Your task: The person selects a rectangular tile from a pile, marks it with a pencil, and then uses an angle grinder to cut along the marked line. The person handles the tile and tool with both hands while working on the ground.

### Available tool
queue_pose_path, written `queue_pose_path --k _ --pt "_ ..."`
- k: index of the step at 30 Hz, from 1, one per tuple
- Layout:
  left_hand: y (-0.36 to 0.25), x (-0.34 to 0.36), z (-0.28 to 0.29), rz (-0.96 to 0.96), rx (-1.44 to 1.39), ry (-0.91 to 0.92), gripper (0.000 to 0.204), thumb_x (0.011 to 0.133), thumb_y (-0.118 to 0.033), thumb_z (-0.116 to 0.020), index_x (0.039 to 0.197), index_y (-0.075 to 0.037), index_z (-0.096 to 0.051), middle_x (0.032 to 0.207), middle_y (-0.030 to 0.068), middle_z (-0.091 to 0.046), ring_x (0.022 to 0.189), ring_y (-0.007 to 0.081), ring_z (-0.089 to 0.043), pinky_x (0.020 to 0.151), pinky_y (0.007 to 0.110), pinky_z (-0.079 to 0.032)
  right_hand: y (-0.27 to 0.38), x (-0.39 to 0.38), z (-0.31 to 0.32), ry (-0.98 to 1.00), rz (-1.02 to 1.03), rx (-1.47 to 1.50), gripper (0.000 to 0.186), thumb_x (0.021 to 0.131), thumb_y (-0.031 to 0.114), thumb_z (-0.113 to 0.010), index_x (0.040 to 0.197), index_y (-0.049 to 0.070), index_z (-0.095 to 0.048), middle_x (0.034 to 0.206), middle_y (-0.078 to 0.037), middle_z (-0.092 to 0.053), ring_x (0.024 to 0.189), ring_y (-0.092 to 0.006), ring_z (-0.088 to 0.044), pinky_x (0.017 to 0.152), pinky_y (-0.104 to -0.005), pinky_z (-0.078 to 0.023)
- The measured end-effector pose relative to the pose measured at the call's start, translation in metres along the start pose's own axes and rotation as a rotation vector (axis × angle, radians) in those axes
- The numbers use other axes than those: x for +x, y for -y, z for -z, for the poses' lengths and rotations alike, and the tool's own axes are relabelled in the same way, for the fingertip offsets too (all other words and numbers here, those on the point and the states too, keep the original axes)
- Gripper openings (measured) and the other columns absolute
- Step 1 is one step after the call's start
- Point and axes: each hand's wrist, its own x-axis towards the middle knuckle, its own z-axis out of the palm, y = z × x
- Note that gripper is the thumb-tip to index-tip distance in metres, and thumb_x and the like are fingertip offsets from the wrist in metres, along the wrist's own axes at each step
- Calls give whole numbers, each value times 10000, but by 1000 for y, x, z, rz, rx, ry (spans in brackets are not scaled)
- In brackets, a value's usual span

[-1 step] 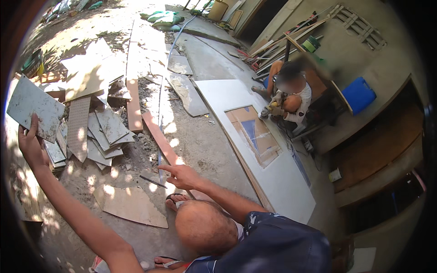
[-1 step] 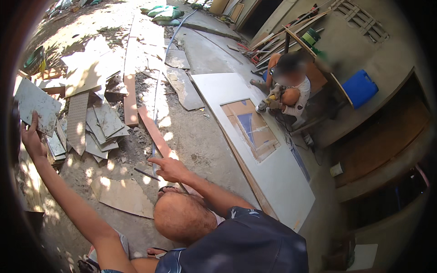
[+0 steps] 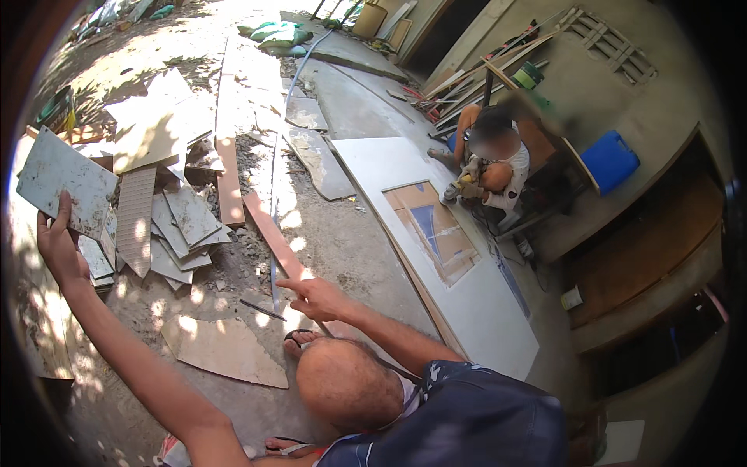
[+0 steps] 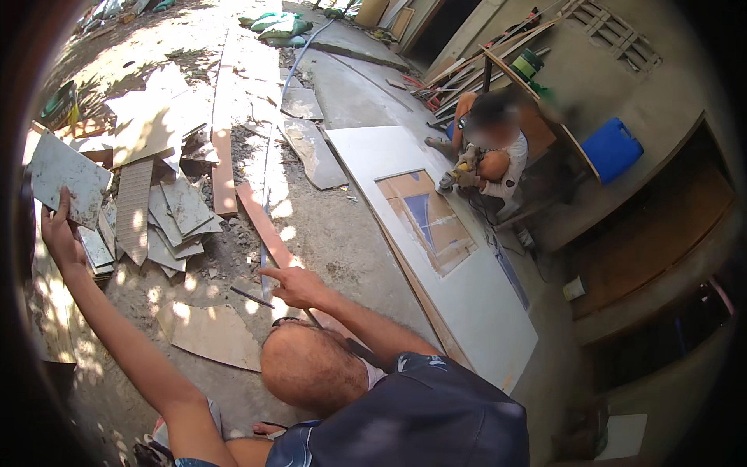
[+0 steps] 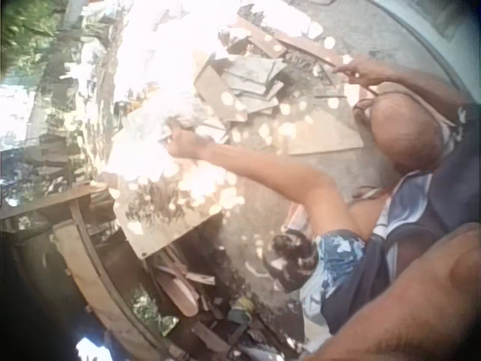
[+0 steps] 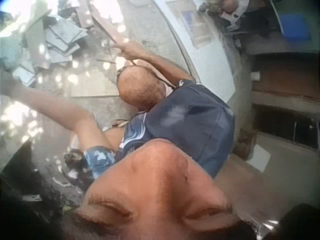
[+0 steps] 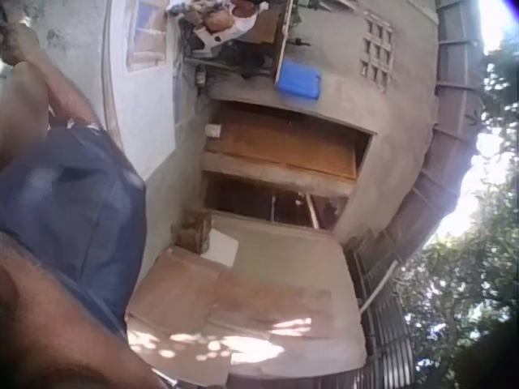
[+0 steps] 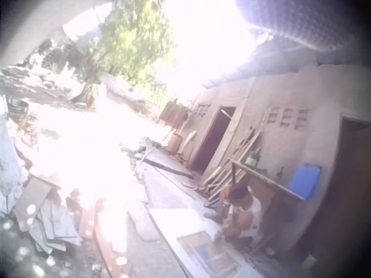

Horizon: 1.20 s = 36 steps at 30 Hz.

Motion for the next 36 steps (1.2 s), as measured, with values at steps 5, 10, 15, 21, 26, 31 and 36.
queue_pose_path --k 5,10,15,21,26,31,36 --pt "-2 -15 -59 60 -239 4 548 969 -114 -824 1438 26 -577 1323 139 -698 1172 229 -686 1030 376 -556 -6 -57 66 -139 -170 -121 274 1044 281 -640 1252 147 -759 1127 -146 -802 1016 -361 -761 890 -498 -578" --pt "-15 -20 -107 161 -386 -62 526 954 -97 -834 1398 28 -582 1327 145 -693 1175 264 -690 1031 406 -566 42 -103 127 -27 -262 -294 494 1050 594 -599 1295 201 -769 1083 -140 -807 1017 -355 -766 851 -451 -592" --pt "-19 -60 -179 158 -367 -34 547 929 -114 -848 1369 78 -584 1232 180 -718 997 236 -721 884 347 -601 47 -113 193 -62 -205 -364 599 1011 670 -636 1358 196 -753 1044 -159 -819 988 -319 -794 838 -446 -601" --pt "-18 -85 -218 178 -181 273 422 980 -122 -806 1330 22 -620 1184 128 -748 983 199 -733 879 348 -614 21 -124 253 -371 -61 -84 359 1040 337 -737 1248 46 -766 844 -127 -765 764 -197 -739 711 -358 -574" --pt "47 -174 -310 355 41 427 384 1012 -93 -759 1341 15 -594 1167 106 -751 981 161 -734 859 321 -616 -164 -109 213 -244 -247 354 352 1035 306 -732 1269 42 -741 870 -125 -776 781 -214 -745 741 -364 -586" --pt "216 -356 -366 775 -20 522 291 990 -44 -764 1237 31 -630 1045 101 -757 857 158 -709 766 312 -602 -306 -104 57 371 -20 212 428 1015 351 -720 1306 38 -706 1056 -202 -794 1019 -375 -763 902 -472 -582" --pt "315 -501 -366 1082 259 416 298 996 -96 -770 1205 59 -624 1075 151 -760 908 204 -733 798 366 -613 -335 -96 -7 601 187 341 475 1019 383 -705 1368 62 -669 1124 -198 -785 1045 -395 -750 910 -495 -572"
